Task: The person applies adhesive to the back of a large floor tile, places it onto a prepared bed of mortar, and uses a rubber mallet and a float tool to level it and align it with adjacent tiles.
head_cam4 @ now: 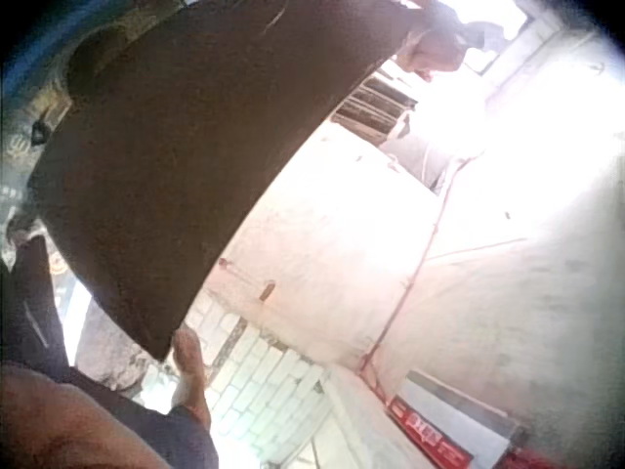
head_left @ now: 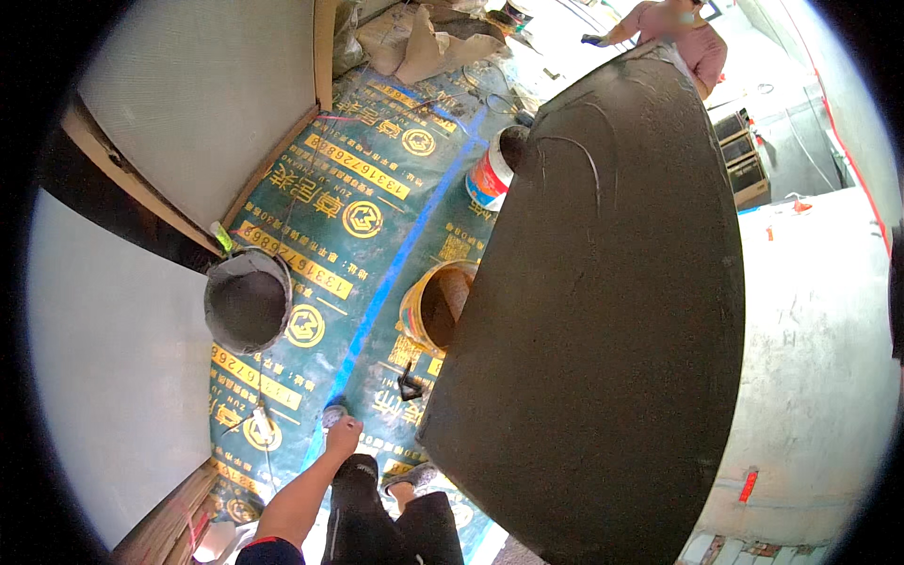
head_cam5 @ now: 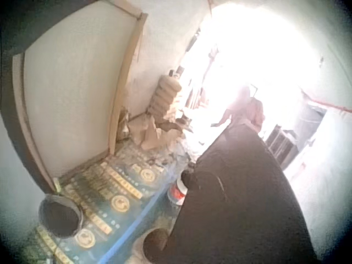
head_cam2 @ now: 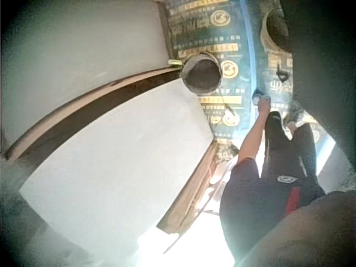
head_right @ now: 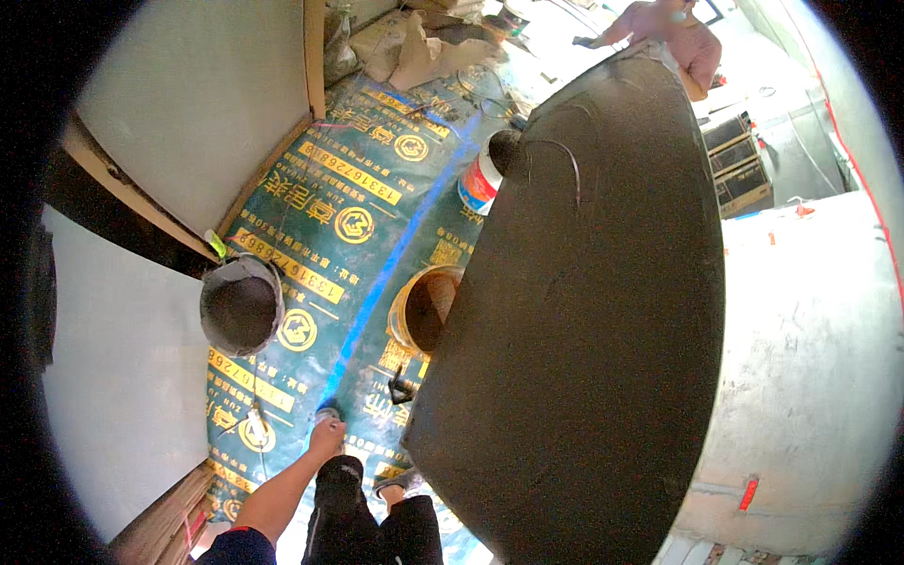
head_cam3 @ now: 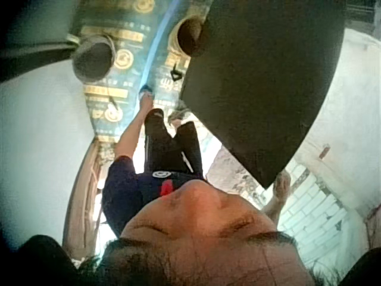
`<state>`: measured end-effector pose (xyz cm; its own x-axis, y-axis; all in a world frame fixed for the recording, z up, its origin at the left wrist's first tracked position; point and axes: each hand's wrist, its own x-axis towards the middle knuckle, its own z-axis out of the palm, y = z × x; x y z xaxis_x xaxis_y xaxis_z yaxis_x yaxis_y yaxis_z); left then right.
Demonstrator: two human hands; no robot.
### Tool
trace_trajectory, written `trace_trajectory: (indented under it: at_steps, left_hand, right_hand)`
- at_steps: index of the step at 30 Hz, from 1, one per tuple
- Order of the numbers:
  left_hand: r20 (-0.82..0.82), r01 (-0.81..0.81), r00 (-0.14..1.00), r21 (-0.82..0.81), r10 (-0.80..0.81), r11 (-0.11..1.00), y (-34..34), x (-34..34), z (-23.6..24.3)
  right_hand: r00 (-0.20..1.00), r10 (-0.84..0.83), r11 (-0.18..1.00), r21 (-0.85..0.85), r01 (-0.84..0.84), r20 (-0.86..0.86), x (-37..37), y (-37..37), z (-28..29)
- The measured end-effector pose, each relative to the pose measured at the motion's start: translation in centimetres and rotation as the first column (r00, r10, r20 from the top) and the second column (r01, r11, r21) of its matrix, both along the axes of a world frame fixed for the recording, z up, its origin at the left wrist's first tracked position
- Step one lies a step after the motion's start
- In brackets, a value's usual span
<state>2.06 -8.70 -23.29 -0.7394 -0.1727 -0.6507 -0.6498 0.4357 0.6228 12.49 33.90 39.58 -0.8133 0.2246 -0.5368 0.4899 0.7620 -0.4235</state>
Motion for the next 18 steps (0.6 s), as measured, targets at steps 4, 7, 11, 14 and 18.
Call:
trace_trajectory:
  at_steps: [4,7,11,14,18]
  left_hand:
    - [-0.245,0.099,0.963,-0.076,-0.115,0.992,-0.9,2.2,6.5]
    - [-0.125,-0.136,0.979,0.191,0.162,0.972,1.5,4.6,13.4]
    - [-0.208,-0.092,0.969,0.185,0.13,0.978,6.6,7.7,22.7]
    - [-0.238,-0.105,0.95,0.362,0.201,0.926,10.8,9.9,27.1]
    - [-0.295,-0.166,0.909,0.39,0.293,0.906,15.3,11.7,29.5]
  right_hand:
    - [0.934,-0.291,0.925,-0.311,0.22,-0.206,-1.7,-2.0,-3.8]
    - [0.854,-0.368,0.854,-0.497,0.154,-0.368,-2.6,-3.6,-6.5]
    - [0.758,-0.628,0.529,-0.811,0.249,-0.177,-3.6,-6.8,-8.3]
    - [0.764,-0.635,0.53,-0.786,0.318,-0.119,-5.1,-8.8,-8.9]
    - [0.83,-0.518,0.407,-0.913,0.026,-0.207,-7.4,-10.4,-8.9]
